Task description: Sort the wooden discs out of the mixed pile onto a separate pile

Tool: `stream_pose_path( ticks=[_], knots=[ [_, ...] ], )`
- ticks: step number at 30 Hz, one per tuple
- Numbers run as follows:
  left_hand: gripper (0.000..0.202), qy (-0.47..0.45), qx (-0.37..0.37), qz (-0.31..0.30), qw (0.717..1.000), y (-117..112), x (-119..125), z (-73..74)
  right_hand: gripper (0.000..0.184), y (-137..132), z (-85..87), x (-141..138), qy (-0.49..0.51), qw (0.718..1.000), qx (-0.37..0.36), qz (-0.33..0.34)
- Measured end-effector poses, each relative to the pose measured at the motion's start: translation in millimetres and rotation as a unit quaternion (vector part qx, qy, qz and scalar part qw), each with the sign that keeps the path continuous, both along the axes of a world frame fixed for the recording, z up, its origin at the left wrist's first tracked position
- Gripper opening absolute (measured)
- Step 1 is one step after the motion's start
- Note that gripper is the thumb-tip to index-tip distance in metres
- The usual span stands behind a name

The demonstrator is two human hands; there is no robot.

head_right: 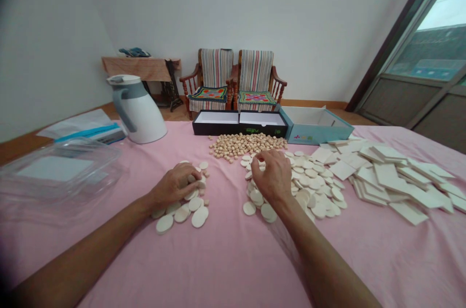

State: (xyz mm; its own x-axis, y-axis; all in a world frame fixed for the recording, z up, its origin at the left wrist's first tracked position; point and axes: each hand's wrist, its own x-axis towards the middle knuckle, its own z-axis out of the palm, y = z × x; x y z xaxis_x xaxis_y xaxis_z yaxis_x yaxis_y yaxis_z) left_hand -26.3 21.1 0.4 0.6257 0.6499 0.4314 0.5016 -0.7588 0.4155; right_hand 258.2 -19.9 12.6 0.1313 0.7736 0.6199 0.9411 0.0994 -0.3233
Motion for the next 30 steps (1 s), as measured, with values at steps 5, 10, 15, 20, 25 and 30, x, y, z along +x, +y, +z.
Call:
stream_pose_path(
  ticks=[5,10,15,20,25,30],
  knots=[
    [0.015,-0.1,-0.074,0.103,0.987,3,0,4.6,0.018,12,-13.2,20,-0.035,0.996,0.012,-0.077],
    [0.018,-0.142,-0.169,0.094,0.971,4,26,9.5,0.017,18,-22.6,31,-0.037,0.995,-0.006,-0.091],
    [0.024,-0.135,-0.195,0.007,0.971,4,57,15.7,0.017,16,-22.0,27,-0.041,0.996,-0.009,-0.081],
    [0.016,0.077,-0.048,0.086,0.992,20,44,14.8,0.017,16,-23.0,24,-0.037,0.996,-0.021,-0.077],
    [0.017,0.186,-0.003,0.105,0.977,26,29,6.1,0.017,17,-25.0,25,-0.029,0.996,-0.016,-0.078],
    [0.013,0.198,-0.007,0.116,0.973,29,35,5.0,0.016,17,-25.3,24,-0.029,0.996,-0.019,-0.078]
  ],
)
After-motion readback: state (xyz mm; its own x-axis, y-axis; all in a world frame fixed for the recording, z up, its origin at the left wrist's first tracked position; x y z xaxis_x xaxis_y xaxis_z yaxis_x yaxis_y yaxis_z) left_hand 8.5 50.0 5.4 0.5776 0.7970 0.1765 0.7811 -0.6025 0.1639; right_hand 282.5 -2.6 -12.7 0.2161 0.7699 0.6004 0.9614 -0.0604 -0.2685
